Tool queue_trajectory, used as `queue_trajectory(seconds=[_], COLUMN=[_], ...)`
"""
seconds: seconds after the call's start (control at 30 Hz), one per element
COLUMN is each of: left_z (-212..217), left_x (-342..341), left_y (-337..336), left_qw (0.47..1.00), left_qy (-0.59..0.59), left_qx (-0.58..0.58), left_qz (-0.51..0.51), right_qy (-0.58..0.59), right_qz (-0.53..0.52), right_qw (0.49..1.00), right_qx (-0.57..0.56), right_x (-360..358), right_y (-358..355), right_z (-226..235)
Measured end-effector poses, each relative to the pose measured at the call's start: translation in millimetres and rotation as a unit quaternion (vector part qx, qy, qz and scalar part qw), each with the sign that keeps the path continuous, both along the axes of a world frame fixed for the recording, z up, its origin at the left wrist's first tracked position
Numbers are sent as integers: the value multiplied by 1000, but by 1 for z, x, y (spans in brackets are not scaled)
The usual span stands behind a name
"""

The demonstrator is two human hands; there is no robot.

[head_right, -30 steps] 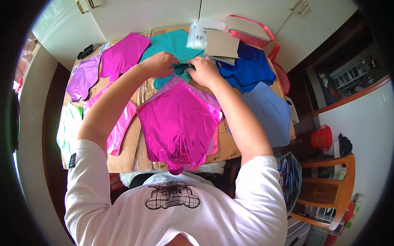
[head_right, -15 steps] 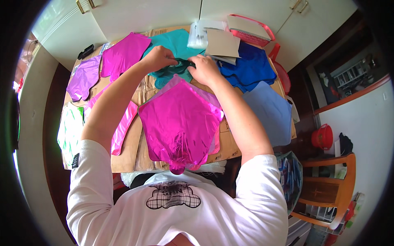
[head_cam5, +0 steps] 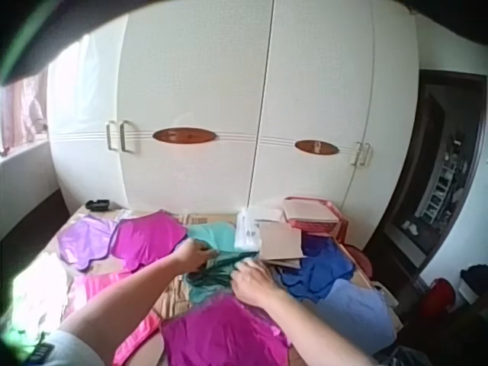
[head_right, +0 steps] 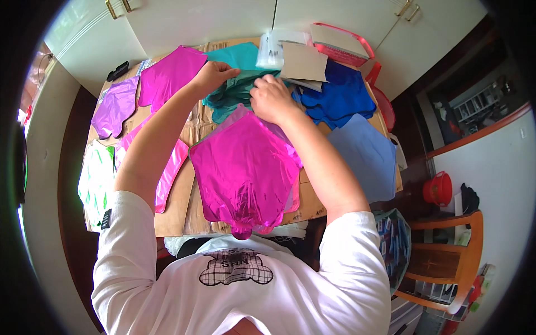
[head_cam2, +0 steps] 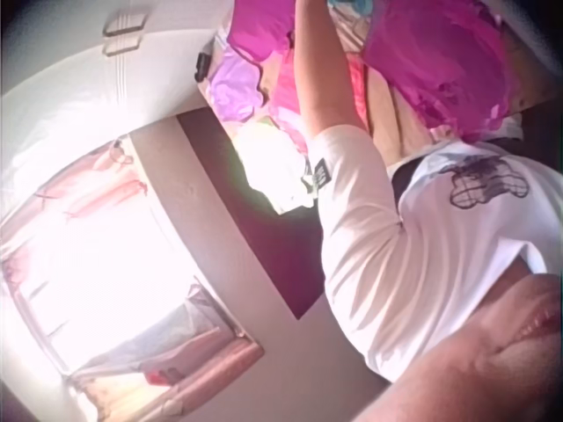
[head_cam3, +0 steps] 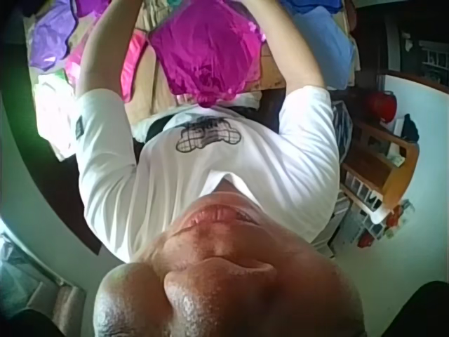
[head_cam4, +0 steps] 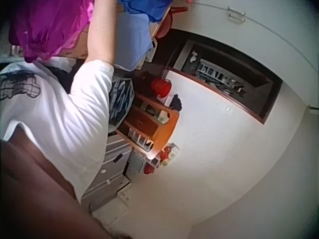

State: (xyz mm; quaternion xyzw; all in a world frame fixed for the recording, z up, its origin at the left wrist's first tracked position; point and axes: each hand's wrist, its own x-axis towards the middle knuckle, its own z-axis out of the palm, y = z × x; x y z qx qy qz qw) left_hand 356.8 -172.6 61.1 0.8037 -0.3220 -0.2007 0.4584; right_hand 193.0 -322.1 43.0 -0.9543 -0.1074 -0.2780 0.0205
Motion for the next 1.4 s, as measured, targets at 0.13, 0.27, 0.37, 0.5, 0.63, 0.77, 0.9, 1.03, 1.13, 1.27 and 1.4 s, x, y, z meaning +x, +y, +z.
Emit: queue_trajectory(seconds=[0.13,0.27,0.37,0.5,0.63,0.77,0.9,1.03,1.13,1.27,1.4], left_z=[-8,-7,9,48,118,187,177,86,22,-16,-3], left_x=[8,11,0,10,31,-8,-110,-214,-264,-292,-294], left_y=[1,-4,-8,-10,20,67,96,110,119,110,111], left_qw=[996,999,983,938,926,898,911,904,927,919,934], left_qy=[72,-13,-181,-334,-325,-204,-314,-400,-358,-364,-317], left_qx=[-58,-39,-26,-88,-144,-344,-248,-139,5,73,80], left_qz=[10,4,7,14,126,181,99,-55,-110,-131,-144], right_qy=[150,135,191,222,254,273,218,27,16,22,84], right_qz=[-60,-87,-123,-148,-153,-165,-158,-71,-78,-82,-95], right_qw=[985,985,973,964,955,947,952,905,872,888,881], right_qx=[60,69,47,21,35,20,143,419,483,453,456], right_x=[20,44,56,62,68,73,66,53,11,-62,-109], right_y=[-3,-1,12,16,24,22,0,-49,-47,-47,-53], right_z=[12,12,12,5,14,15,7,-11,12,36,40])
